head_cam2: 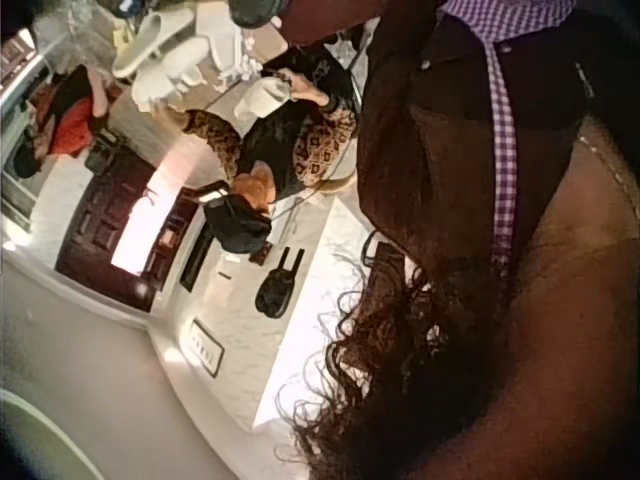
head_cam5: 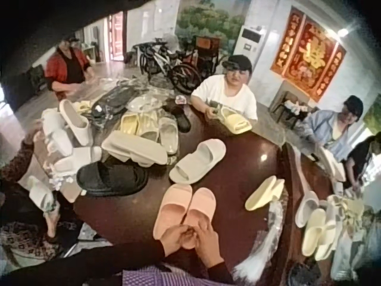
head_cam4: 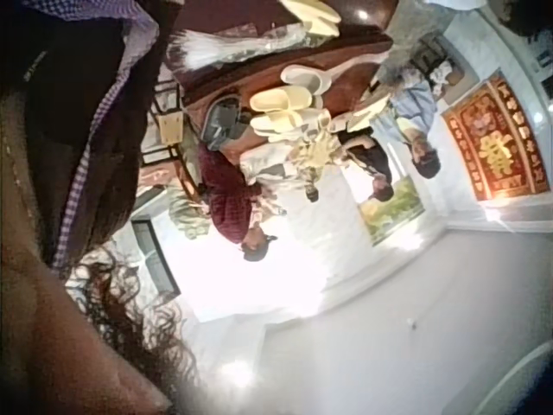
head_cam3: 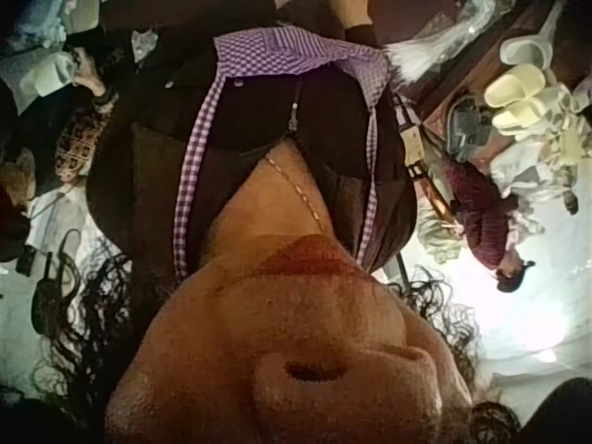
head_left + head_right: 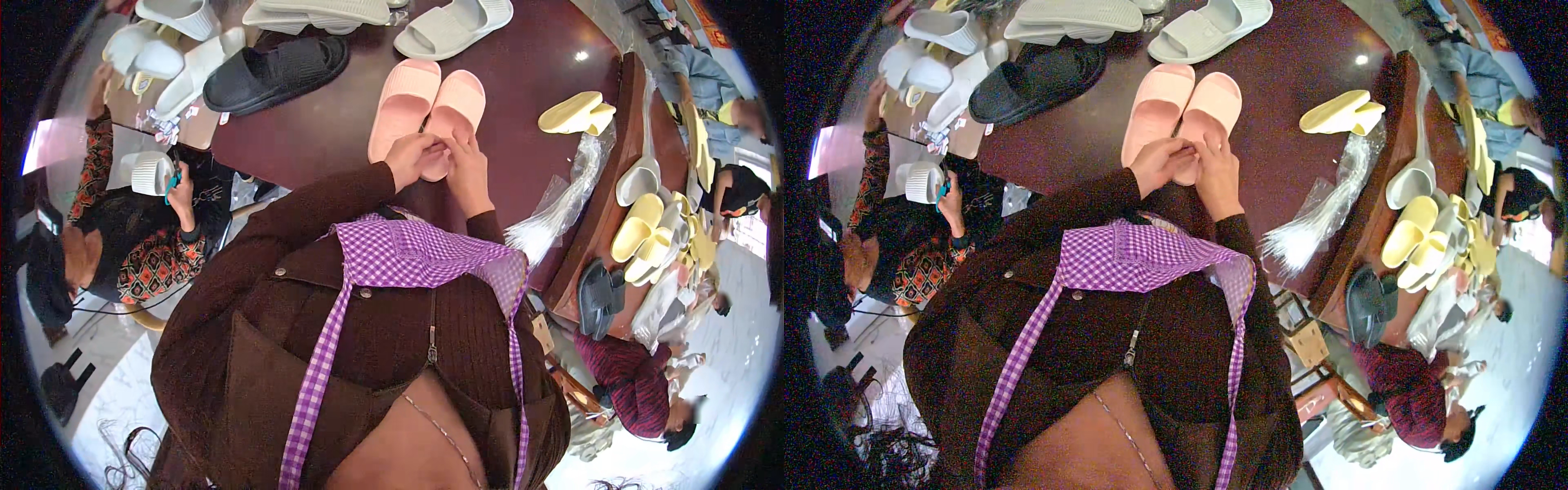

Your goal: The person pairs and fastens slippers together by threading plastic fasteners through them by hand.

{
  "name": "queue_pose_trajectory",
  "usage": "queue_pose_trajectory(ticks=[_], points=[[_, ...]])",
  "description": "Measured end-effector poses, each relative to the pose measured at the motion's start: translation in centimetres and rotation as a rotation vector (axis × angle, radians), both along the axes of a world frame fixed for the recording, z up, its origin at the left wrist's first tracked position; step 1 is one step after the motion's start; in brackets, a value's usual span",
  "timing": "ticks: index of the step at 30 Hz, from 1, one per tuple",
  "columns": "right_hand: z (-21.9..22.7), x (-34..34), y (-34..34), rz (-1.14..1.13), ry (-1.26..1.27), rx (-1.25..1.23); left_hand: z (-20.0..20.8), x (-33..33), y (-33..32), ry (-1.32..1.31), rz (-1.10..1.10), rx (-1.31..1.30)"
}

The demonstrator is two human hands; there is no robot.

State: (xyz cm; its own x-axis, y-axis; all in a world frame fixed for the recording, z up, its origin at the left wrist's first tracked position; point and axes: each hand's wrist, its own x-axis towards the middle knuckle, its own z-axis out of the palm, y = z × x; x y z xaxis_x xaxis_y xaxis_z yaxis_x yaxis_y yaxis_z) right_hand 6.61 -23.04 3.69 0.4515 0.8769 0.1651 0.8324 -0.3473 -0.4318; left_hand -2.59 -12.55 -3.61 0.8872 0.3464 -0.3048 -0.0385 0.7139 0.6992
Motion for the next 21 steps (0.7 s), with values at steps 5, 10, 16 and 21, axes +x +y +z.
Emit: queue_pose_trajectory(ticks=[5,10,16,21], points=[[-4.0,-0.3,-0.6,-0.062,0.144,0.117,1.4,-2.2,0.5,0.031,0.008,0.02],[-7.0,1.5,1.2,-0.16,0.278,0.186,1.2,-2.0,0.3,0.142,0.098,-0.412],[-5.0,1.4,2.4,-0.231,0.119,-0.04,-1.0,-0.8,-1.6,0.005,-0.015,0.133],[-2.8,0.6,1.2,-0.239,0.113,0.139,0.2,1.3,-1.2,0.046,0.007,0.176]])
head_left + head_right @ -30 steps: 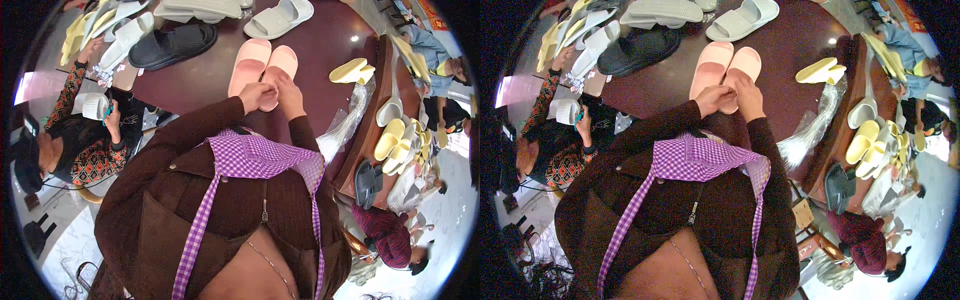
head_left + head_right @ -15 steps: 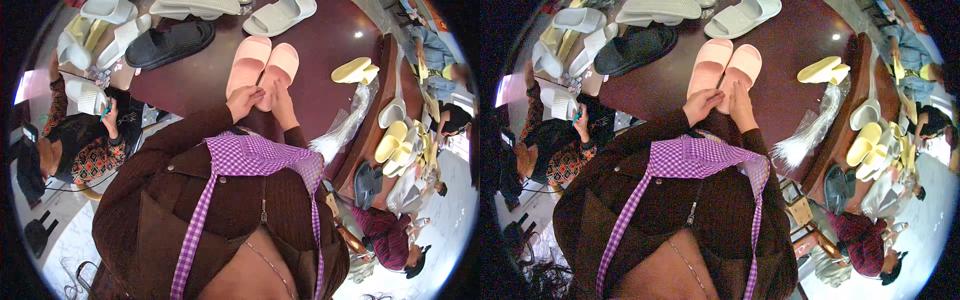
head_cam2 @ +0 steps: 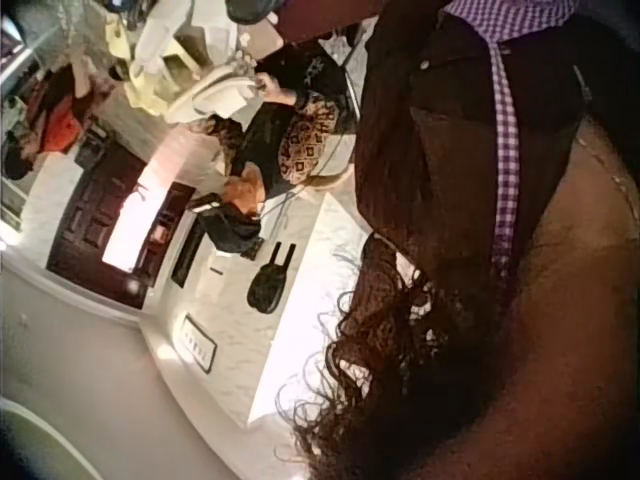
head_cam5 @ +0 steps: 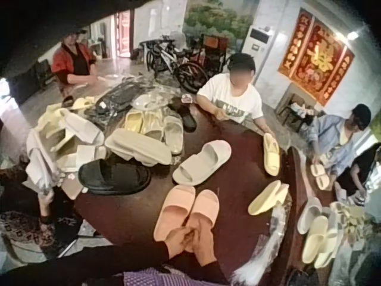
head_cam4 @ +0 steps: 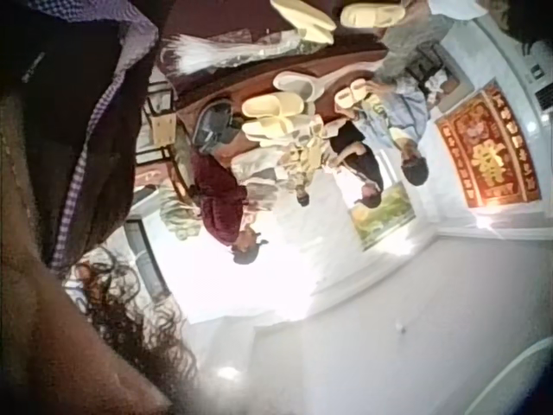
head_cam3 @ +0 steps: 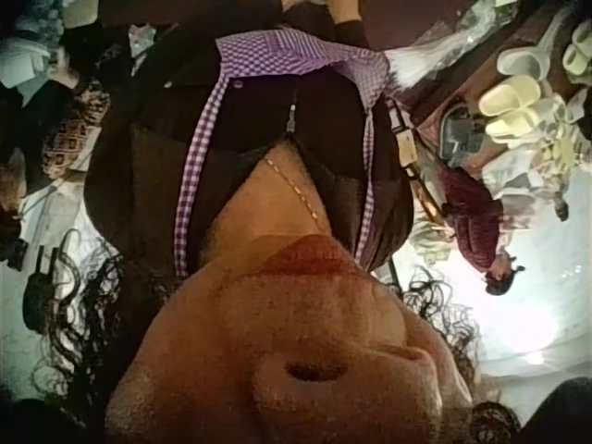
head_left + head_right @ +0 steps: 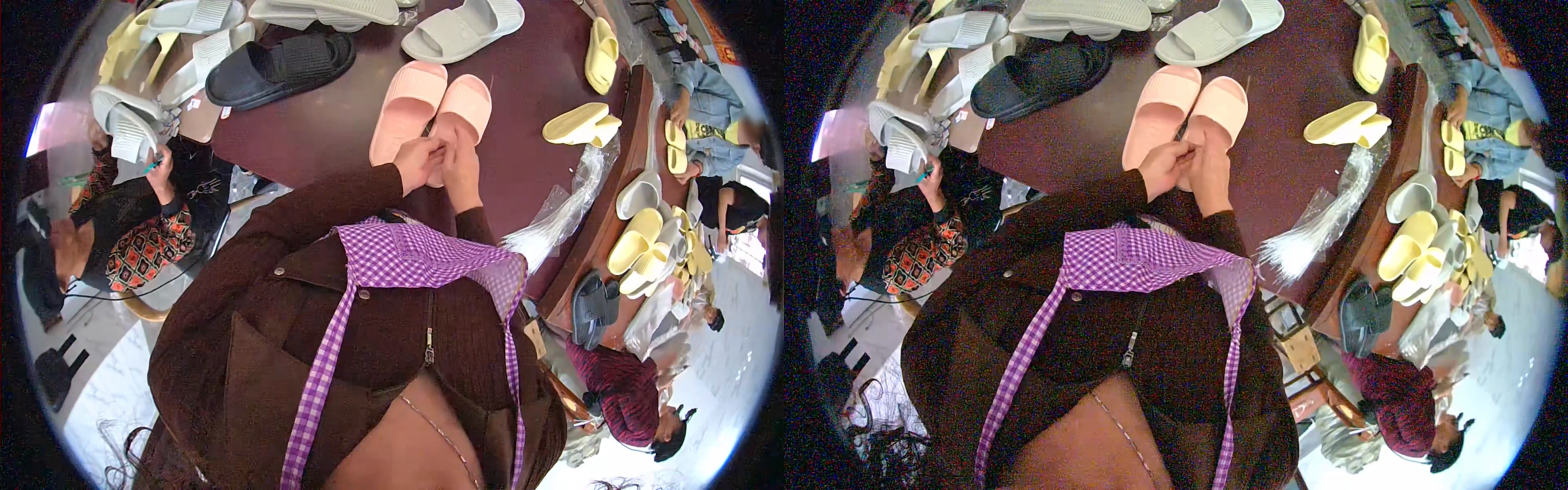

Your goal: The person pairs and fastens slippers together by threading plastic fasteners through them by hand.

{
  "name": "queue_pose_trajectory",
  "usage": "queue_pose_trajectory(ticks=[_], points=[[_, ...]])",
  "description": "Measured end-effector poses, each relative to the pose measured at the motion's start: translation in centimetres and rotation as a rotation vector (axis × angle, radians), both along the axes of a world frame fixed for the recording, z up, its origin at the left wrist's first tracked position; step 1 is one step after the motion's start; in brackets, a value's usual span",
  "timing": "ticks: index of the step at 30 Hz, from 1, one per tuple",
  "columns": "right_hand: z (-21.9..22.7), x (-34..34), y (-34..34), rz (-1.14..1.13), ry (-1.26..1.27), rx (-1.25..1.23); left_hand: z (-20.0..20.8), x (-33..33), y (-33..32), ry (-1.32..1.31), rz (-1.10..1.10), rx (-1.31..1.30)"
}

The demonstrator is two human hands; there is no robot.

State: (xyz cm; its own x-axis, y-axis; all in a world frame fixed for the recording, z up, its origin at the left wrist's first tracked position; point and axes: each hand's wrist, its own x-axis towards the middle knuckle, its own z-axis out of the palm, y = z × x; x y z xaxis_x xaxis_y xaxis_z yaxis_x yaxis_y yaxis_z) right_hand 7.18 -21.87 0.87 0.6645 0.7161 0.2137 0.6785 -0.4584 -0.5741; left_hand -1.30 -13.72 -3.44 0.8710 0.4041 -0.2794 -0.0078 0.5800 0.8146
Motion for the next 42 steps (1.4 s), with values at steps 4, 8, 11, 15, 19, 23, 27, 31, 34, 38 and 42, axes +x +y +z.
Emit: queue_pose_trajectory(ticks=[4,8,11,15,19,23,27,31,34,38,42], points=[[0.4,2.0,-1.6,-0.134,0.191,0.138,-0.1,0.9,0.7,-0.03,-0.009,-0.159],[-1.2,8.6,-1.2,-0.262,0.023,0.147,0.6,1.6,1.4,0.084,0.09,-0.677],[-2.7,11.7,0.4,-0.287,0.095,0.024,1.6,1.6,2.4,0.147,0.077,-0.593],[-4.4,13.8,2.1,-0.332,0.217,-0.1,2.6,0.8,3.4,0.215,-0.041,-0.474],[-6.1,15.1,3.2,-0.338,0.278,-0.028,1.8,0.8,4.1,0.254,-0.128,-0.383],[-6.9,16.4,3.5,-0.358,0.373,-0.06,2.1,0.5,4.4,0.274,-0.083,-0.131],[-6.0,16.3,3.3,-0.387,0.593,-0.111,2.7,0.9,4.3,0.279,-0.027,-0.152],[-3.9,15.3,3.7,-0.428,0.755,-0.075,3.2,1.0,3.5,0.315,0.023,-0.218],[-3.4,14.8,3.8,-0.431,0.795,-0.063,3.0,0.8,3.2,0.298,0.023,-0.271],[-5.2,16.1,3.2,-0.37,0.678,-0.088,3.5,0.7,3.7,0.327,0.019,-0.188],[-6.9,16.7,2.5,-0.276,0.282,-0.058,2.7,1.1,3.9,0.307,0.144,-0.18]])
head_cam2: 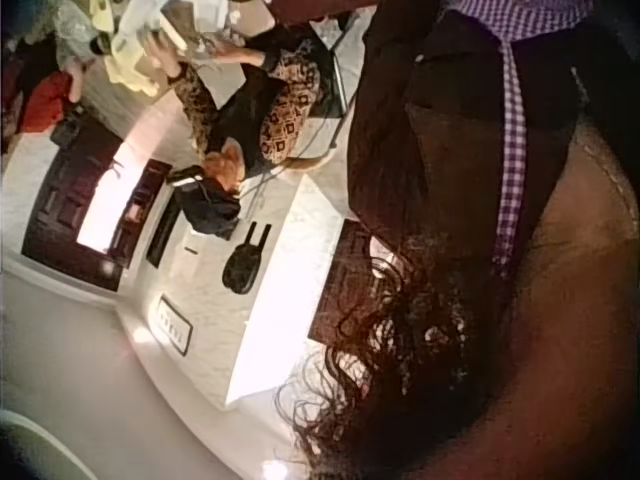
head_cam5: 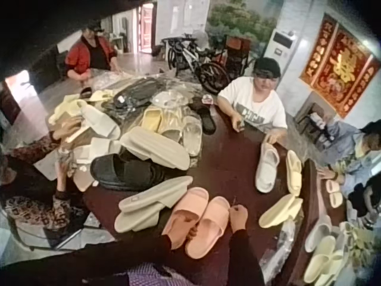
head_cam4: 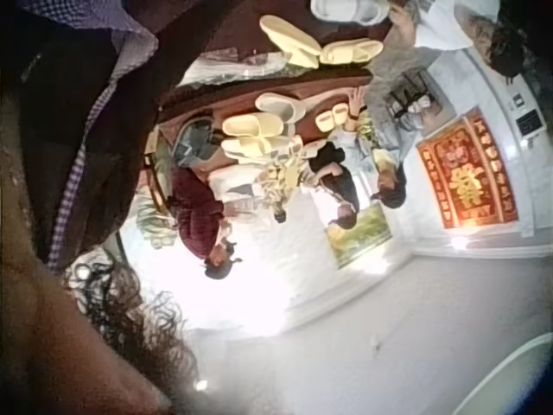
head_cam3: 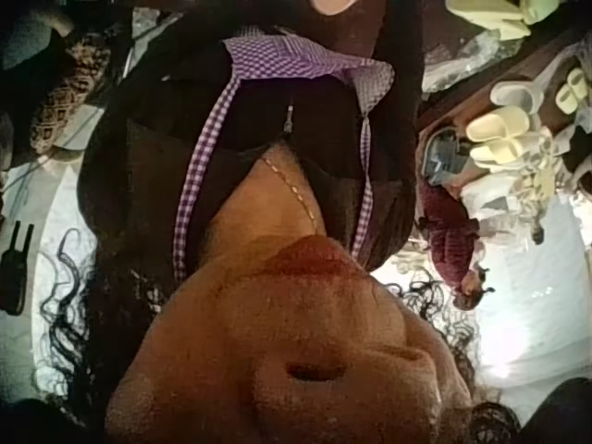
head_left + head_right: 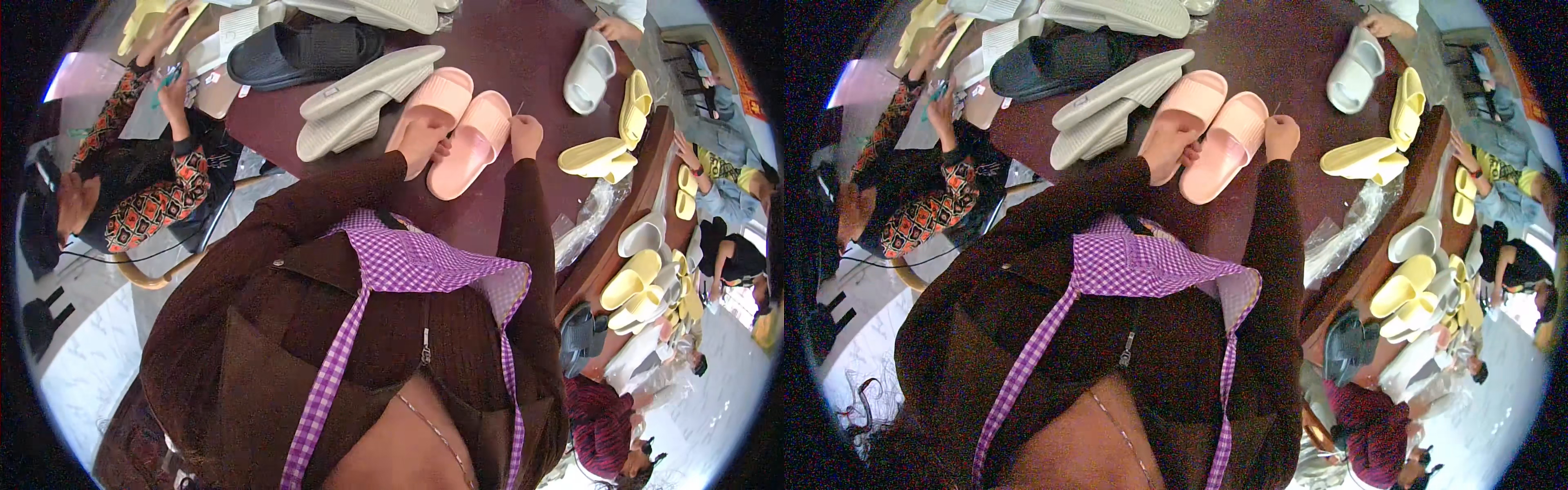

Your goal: The person pairs and fastens slippers together by threading plastic fasteners through them by hand.

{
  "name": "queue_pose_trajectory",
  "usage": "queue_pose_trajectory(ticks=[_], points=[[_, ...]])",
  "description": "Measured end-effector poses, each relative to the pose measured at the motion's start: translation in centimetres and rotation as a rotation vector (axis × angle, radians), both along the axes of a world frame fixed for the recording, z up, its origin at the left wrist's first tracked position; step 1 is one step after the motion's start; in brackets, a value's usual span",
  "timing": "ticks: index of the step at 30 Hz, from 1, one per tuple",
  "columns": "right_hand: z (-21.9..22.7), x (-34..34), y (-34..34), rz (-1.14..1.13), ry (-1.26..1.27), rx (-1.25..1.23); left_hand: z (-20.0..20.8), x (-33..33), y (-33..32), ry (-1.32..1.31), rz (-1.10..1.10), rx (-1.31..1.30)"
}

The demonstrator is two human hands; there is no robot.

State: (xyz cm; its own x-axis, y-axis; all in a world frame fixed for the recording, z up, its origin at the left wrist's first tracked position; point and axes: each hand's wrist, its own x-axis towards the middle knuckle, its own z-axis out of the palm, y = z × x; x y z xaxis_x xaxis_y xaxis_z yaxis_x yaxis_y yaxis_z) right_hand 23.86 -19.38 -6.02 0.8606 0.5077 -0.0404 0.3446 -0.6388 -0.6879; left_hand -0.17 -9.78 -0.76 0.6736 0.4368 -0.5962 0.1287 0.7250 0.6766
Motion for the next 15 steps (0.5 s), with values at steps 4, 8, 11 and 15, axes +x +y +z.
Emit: queue_pose_trajectory(ticks=[4,8,11,15], points=[[2.6,-3.4,1.5,0.059,-0.223,0.138,0.0,0.0,1.4,-0.067,0.081,-0.053],[5.8,-6.1,2.8,0.071,-0.024,0.314,-2.9,1.7,2.5,-0.118,0.089,-0.202],[6.2,-7.2,2.6,0.122,0.083,0.348,-2.9,2.6,2.6,-0.117,0.116,-0.228],[6.4,-9.1,1.3,0.371,0.168,0.139,-2.4,1.0,2.0,-0.126,-0.116,-0.052]])
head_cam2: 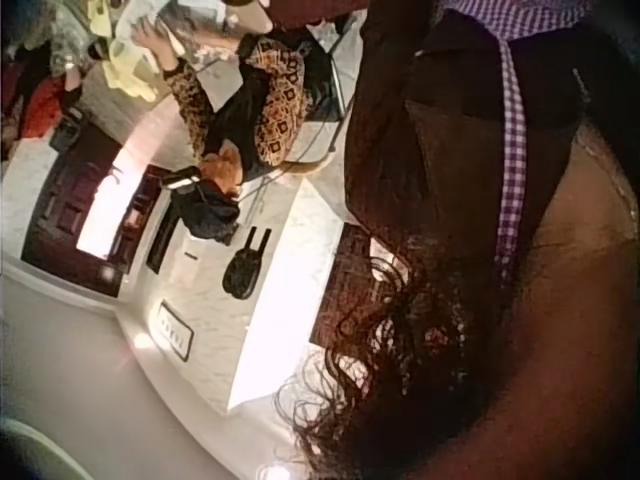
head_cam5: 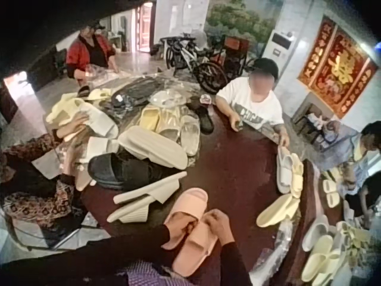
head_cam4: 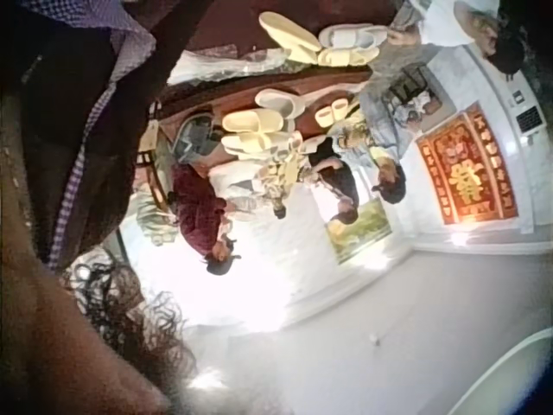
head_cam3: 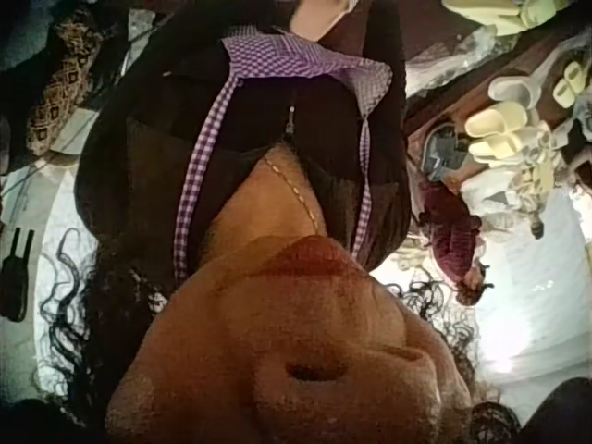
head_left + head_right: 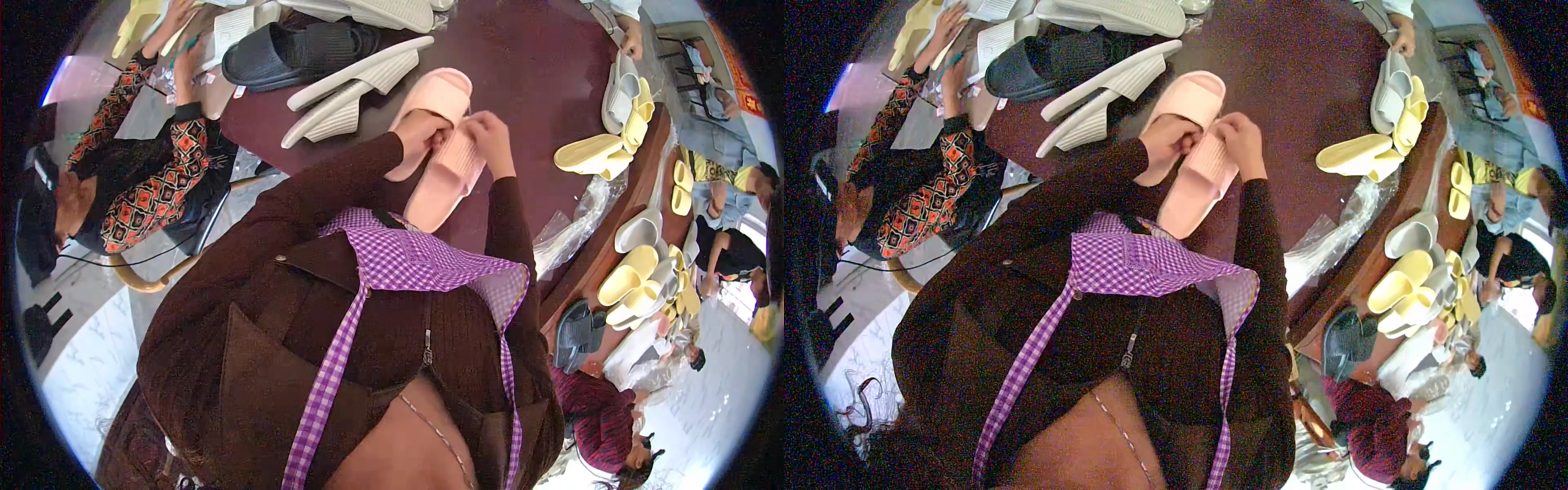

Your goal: The person pairs and fastens slippers together by threading plastic fasteners through them by hand.

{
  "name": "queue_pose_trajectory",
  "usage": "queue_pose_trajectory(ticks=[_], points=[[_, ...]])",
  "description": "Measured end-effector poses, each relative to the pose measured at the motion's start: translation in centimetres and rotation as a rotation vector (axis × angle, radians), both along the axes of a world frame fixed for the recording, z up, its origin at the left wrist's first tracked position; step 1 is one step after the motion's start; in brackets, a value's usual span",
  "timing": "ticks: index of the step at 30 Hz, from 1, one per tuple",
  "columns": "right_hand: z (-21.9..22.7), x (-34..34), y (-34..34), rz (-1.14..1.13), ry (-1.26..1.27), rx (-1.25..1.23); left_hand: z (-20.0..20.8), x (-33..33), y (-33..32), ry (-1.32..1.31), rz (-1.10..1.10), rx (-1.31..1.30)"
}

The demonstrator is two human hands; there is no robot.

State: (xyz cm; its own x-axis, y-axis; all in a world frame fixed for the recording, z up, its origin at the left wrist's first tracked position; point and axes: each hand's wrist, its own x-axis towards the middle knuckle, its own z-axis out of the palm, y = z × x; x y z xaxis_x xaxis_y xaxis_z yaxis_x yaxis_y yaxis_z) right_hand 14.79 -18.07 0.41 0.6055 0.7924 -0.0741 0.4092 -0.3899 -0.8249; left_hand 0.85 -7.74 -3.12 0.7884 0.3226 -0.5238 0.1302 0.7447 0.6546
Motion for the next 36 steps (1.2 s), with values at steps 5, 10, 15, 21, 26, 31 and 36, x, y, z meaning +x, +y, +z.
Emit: queue_pose_trajectory(ticks=[5,10,15,21,26,31,36], points=[[-0.9,-0.7,-1.1,-0.168,0.247,0.076,2.6,-1.4,-0.5,-0.031,-0.212,0.039],[-1.6,0.1,1.8,-0.172,0.272,0.253,0.8,-0.5,-0.3,-0.032,-0.061,0.098],[-2.4,0.2,2.1,-0.148,0.209,0.093,-0.1,-0.5,-0.3,-0.067,0.163,-0.24],[-3.2,0.1,0.8,-0.095,0.215,0.005,-0.7,-1.3,-0.6,-0.031,0.193,-0.357],[-3.4,0.1,1.6,-0.082,0.101,0.04,-1.3,-1.7,-0.7,-0.117,0.089,-0.347],[-2.3,-0.4,3.3,-0.1,-0.039,0.036,-2.1,-1.6,-0.6,-0.062,0.024,-0.272],[-3.9,0.6,4.9,0.048,-0.15,-0.054,-1.2,-2.5,-0.5,-0.136,-0.148,0.037]])
